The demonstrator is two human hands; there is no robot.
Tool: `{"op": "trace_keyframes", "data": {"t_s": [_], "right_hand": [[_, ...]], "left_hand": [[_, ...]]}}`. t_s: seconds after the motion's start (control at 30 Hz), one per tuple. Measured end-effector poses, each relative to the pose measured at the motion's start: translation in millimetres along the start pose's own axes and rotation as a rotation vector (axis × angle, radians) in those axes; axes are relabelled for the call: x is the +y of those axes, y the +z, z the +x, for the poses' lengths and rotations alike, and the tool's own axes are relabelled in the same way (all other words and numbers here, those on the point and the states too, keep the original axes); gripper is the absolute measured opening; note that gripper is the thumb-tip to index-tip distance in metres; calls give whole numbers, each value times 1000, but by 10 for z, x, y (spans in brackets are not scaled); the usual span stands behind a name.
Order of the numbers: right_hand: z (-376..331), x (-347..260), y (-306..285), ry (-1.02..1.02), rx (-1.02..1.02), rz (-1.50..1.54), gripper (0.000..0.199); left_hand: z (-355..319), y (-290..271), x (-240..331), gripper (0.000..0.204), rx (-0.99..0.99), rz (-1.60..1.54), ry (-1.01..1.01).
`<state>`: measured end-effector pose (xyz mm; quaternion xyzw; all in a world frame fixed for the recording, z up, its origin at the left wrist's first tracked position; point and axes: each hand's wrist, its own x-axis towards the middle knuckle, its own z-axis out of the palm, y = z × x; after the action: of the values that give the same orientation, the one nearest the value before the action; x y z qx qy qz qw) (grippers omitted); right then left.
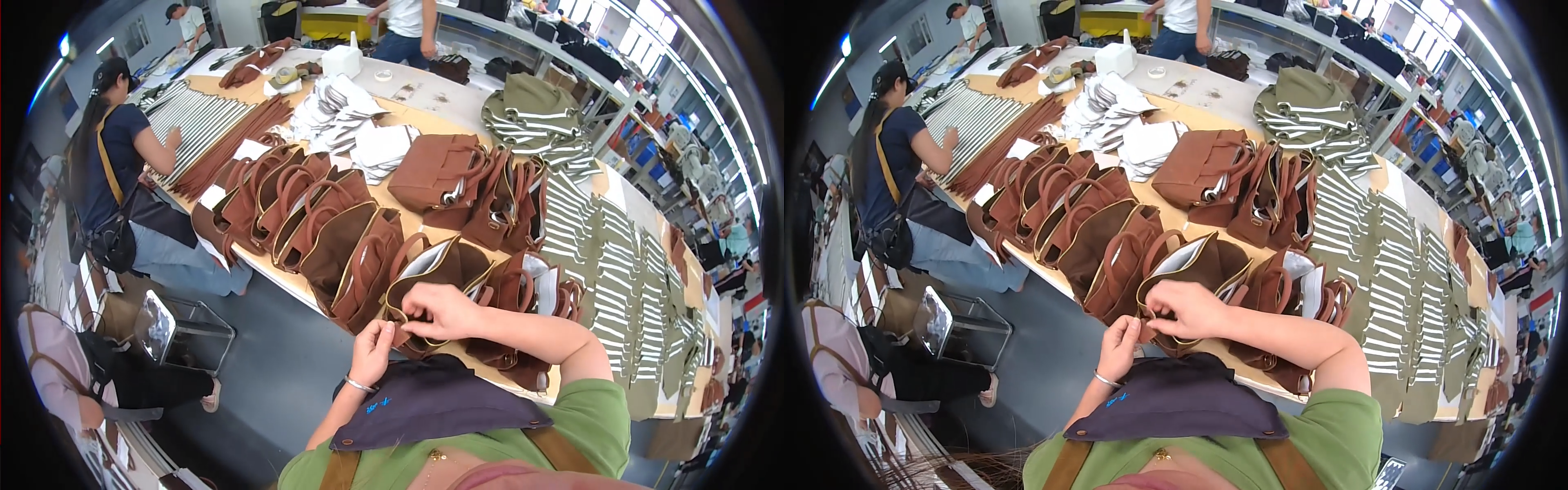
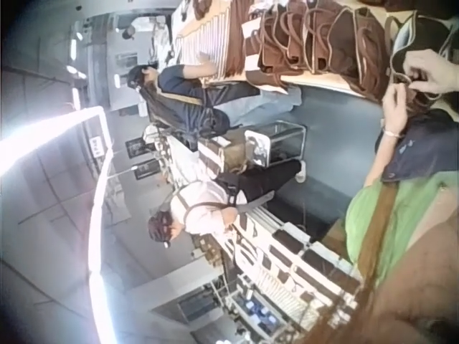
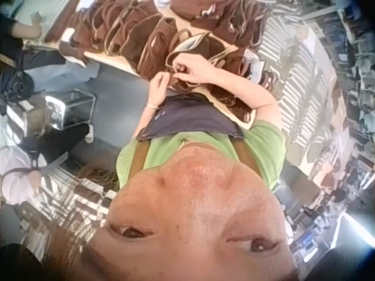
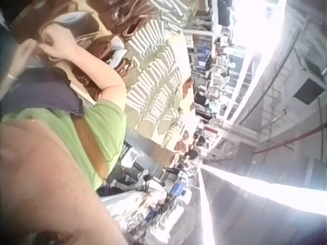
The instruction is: Inspecting and assembling small brown leather bags by checking the lining and hardware at a workshop workbench.
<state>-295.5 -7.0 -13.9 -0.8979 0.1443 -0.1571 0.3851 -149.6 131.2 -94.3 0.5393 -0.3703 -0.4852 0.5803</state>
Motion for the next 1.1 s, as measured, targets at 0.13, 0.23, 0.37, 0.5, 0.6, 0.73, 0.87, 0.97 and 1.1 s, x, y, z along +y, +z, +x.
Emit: {"op": "trace_keyframes", "data": {"t_s": [0.13, 0.23, 0.37, 0.5, 0.6, 0.73, 0.87, 0.97, 1.1], "right_hand": [[10, 99, 77, -210, -115, 21, 9], [11, 85, 81, -255, -128, 26, 7], [20, 111, 32, -257, -249, 33, 9], [20, 190, 83, -390, -166, -160, 12], [28, 228, 111, -423, -163, -279, 11], [61, 274, -14, -377, -172, -389, 16], [32, 501, -398, -225, -261, -535, 14], [34, 459, -761, 90, -388, -569, 12], [42, 292, -1030, 312, -467, -617, 11]], "left_hand": [[-54, -10, 68, 25, 10, -28, -24], [-111, -4, 69, 24, 21, -22, -7], [-183, 0, -6, 24, 23, -37, -32], [-181, 34, 19, 29, -13, 23, -120], [-167, 28, 9, 28, -44, 73, -98], [-173, -114, 117, 24, -71, 10, -103], [-181, -316, 164, 20, -60, -26, -105], [-148, -422, 180, 19, -79, 66, -107], [-127, -597, 278, 19, 25, -7, -61]]}}
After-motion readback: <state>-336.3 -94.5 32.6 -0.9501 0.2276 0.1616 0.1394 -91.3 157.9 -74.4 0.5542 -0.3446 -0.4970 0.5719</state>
